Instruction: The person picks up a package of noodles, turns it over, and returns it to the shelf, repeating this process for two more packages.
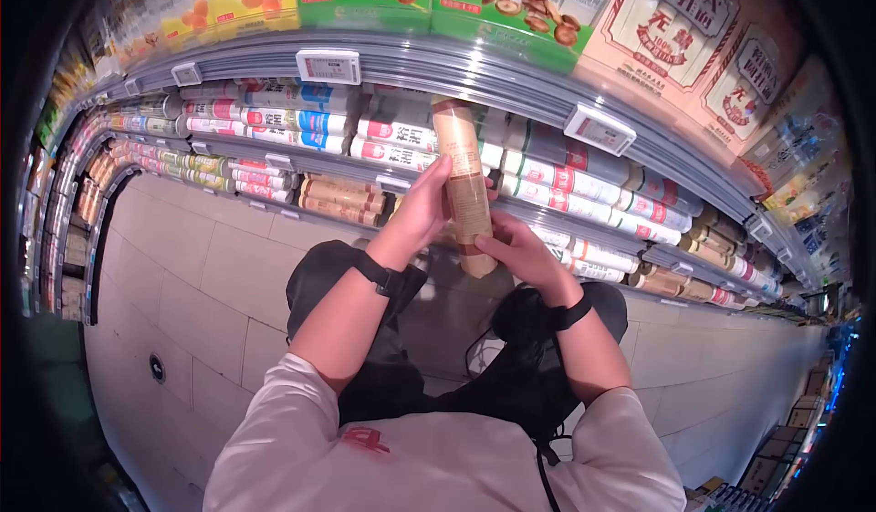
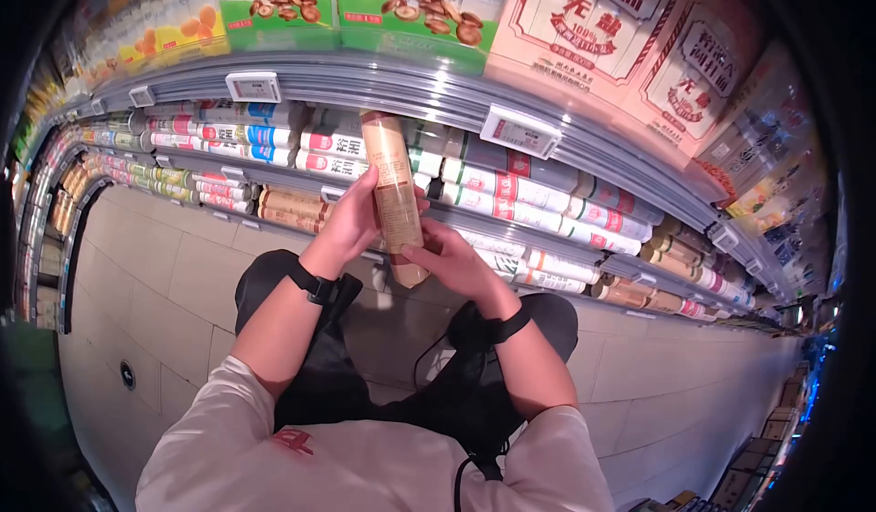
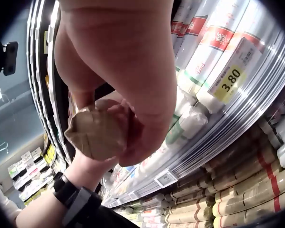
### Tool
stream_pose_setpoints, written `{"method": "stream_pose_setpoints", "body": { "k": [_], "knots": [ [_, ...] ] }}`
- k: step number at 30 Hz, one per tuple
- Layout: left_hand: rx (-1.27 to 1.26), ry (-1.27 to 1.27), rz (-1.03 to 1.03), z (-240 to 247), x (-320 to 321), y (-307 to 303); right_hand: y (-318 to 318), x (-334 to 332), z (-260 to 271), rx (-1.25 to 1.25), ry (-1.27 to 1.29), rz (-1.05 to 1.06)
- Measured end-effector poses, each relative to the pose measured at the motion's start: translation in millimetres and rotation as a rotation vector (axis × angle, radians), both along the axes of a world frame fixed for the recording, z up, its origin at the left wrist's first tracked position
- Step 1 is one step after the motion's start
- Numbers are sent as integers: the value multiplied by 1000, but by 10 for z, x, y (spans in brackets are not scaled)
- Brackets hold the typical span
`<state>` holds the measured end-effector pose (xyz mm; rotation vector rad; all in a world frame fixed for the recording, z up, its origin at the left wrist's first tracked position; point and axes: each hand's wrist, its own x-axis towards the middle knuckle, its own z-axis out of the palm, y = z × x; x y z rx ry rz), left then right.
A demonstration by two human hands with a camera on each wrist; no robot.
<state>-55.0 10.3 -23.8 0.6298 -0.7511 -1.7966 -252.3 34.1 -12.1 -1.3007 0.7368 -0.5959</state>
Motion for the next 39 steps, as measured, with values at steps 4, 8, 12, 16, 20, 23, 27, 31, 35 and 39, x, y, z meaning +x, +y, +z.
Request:
{"method": "stream_pose_setpoints", "body": {
  "k": [4,8,12,16,20,23,27,31,35,39],
  "knots": [
    [18,69,30,-51,-3,-20,-185,-48,-17,8,81,-111],
    [59,56,29,7,-20,0,-290,-33,-80,-80,74,-254],
    [77,42,30,43,-65,43,-272,83,-32,-14,-80,-264],
    [51,80,-48,-61,49,51,-264,152,-44,27,-82,-226],
    [-51,47,-85,-151,113,38,-282,203,-95,64,-110,-226],
    [-35,21,-83,-123,121,39,-298,216,-141,60,-124,-225],
    [-26,-39,-49,-64,117,57,-311,244,-110,54,-109,-217],
    [15,-41,-24,-89,126,42,-312,263,-139,62,-132,-223],
    [8,-58,-10,-104,122,48,-308,270,-136,55,-129,-221],
    [2,-103,10,-112,118,52,-321,266,-183,56,-136,-213]
  ]
}}
